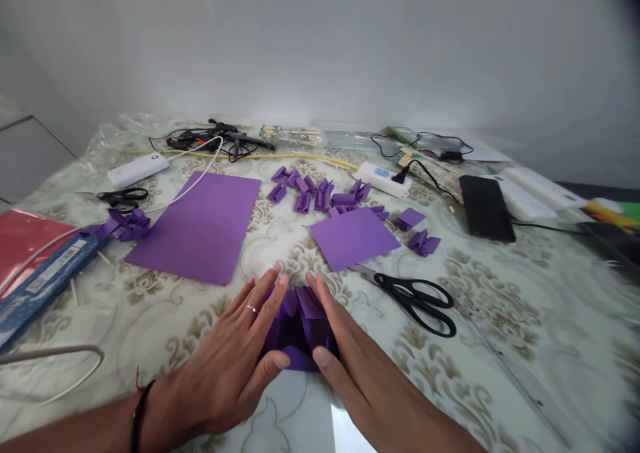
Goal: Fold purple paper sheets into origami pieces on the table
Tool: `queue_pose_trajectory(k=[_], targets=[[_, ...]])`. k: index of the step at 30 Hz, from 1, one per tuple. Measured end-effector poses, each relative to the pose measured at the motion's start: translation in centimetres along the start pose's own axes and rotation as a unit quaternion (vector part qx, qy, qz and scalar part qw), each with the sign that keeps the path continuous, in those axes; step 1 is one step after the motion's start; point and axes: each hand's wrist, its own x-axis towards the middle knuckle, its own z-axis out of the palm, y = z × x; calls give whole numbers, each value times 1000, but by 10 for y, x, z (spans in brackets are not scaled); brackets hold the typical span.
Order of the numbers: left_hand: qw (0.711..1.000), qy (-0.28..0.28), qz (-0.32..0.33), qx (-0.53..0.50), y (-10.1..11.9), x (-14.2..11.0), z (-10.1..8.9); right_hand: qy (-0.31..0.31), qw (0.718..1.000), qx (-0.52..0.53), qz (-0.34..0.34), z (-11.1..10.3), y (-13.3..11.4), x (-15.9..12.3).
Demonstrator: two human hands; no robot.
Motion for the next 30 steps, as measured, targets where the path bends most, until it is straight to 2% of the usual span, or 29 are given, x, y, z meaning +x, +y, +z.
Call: queue_pose_trajectory(k=[6,10,14,24,30], targets=[[1000,-3,21,5,2,3,11,26,996,-43,-69,6,7,-3],[1000,-7,14,26,4,9,22,19,990,-90,-108,9,10,1],[998,-19,6,60,6,10,30,-4,985,-125,-120,9,11,4],[995,-56,10,85,8,7,29,9,965,-238,-110,27,11,8],[996,-62,-10,64,6,4,23,40,952,-263,-152,17,8,6]])
